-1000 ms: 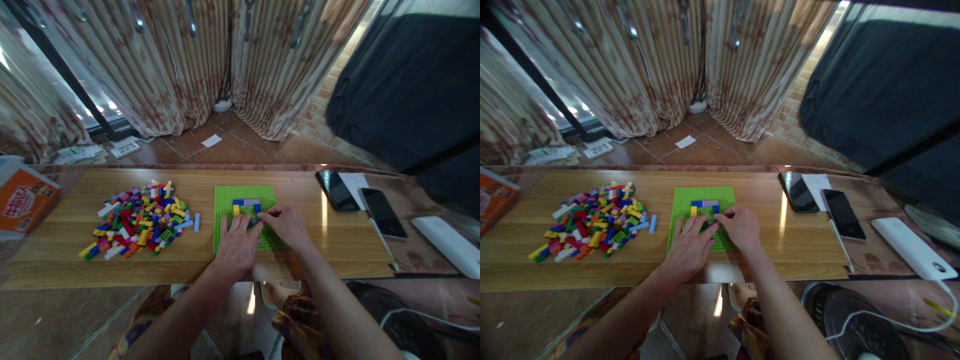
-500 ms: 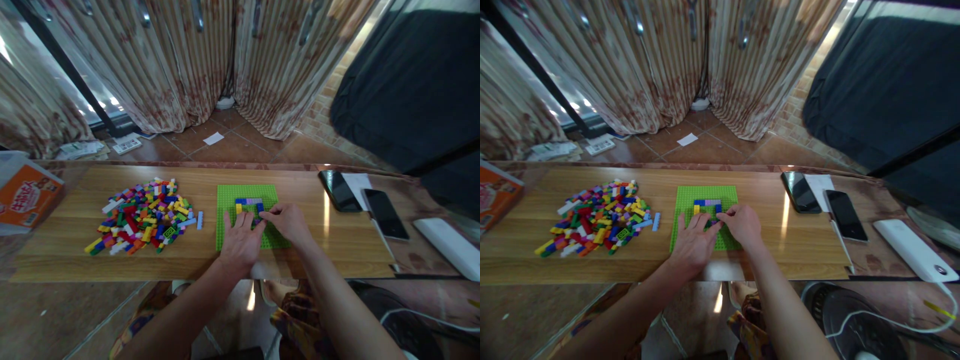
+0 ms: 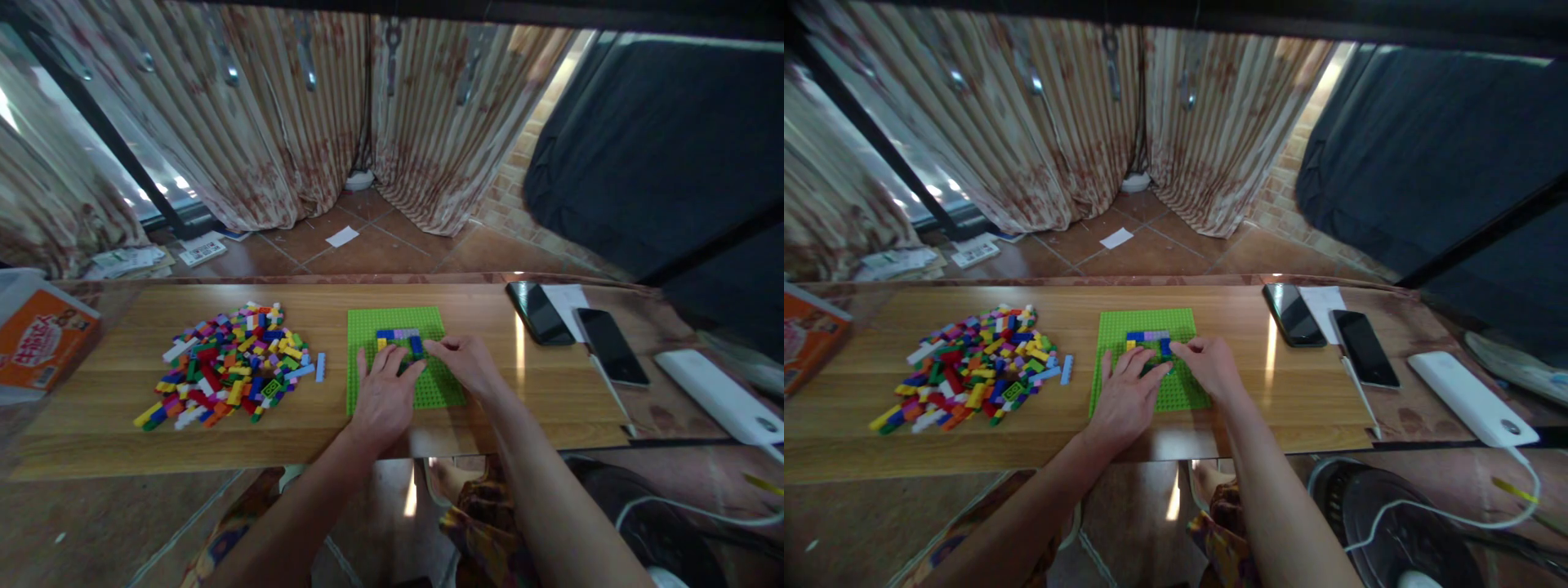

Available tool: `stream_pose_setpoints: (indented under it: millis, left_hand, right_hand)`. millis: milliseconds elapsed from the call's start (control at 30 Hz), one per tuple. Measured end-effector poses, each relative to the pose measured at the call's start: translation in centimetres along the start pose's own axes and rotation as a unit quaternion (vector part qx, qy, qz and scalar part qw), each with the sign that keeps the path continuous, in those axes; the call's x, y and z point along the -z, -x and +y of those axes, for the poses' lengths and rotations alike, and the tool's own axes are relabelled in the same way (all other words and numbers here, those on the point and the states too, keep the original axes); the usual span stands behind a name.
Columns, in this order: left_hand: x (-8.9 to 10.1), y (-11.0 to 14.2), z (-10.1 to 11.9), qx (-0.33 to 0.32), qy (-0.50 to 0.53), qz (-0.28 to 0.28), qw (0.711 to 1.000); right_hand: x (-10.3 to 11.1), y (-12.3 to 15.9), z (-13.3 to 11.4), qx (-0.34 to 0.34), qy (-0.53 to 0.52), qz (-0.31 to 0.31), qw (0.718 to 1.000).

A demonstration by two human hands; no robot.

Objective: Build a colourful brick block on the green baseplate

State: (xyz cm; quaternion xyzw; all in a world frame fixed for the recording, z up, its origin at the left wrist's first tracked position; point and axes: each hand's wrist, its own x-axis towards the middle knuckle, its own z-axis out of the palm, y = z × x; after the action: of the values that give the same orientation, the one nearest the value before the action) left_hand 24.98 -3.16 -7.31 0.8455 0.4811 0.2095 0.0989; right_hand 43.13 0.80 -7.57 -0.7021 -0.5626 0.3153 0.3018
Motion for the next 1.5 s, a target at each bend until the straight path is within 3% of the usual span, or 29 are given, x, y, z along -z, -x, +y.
stream_pose_setpoints:
  millis: [133,233,300,467,667,800,1000,1100,1300,1400,1500]
  left_hand:
    - [1.9,-0.3,-1.7,0.012,0.065,0.08,0.995]
    - [3.1,-0.7,-3.6,0.07,0.123,0.146,0.979]
    - [3.3,-0.9,-4.8,0.127,0.166,0.159,0.965]
    - [1.6,-1.2,-5.9,0.236,0.286,0.106,0.923]
    - [-0.3,-0.9,-5.0,0.211,0.368,0.056,0.904]
    - [-0.2,-0.8,-5.0,0.209,0.368,0.052,0.904]
    - [0.1,-1.5,-5.2,0.253,0.406,0.037,0.877]
    - [0.4,-1.4,-4.9,0.245,0.371,0.038,0.895]
    - [1.7,-0.4,-4.1,0.12,0.25,0.011,0.961]
    - [1.8,-0.2,-4.0,0.091,0.223,-0.014,0.971]
    - [1.6,-0.3,-4.0,0.102,0.205,-0.031,0.973]
  right_hand:
    - [0.7,0.1,0.2,0.008,-0.056,0.081,0.995]
    - [0.9,0.3,-0.8,0.03,0.001,0.1,0.995]
    - [0.7,0.5,-1.4,0.05,0.028,0.101,0.993]
    - [-0.8,0.8,-2.1,0.1,0.03,0.079,0.991]
    - [-2.1,1.2,-2.2,0.101,0.052,0.038,0.993]
    - [-2.5,0.9,-1.5,0.086,0.035,0.053,0.994]
    - [-2.8,-0.3,-0.2,0.06,0.0,0.031,0.998]
    - [-2.8,-0.4,-0.6,0.106,0.078,0.056,0.99]
    - [-3.2,0.0,-1.5,0.171,0.19,0.052,0.965]
    - [-3.6,0.2,-1.4,0.173,0.204,0.055,0.962]
    - [-3.9,0.2,-1.2,0.178,0.217,0.059,0.958]
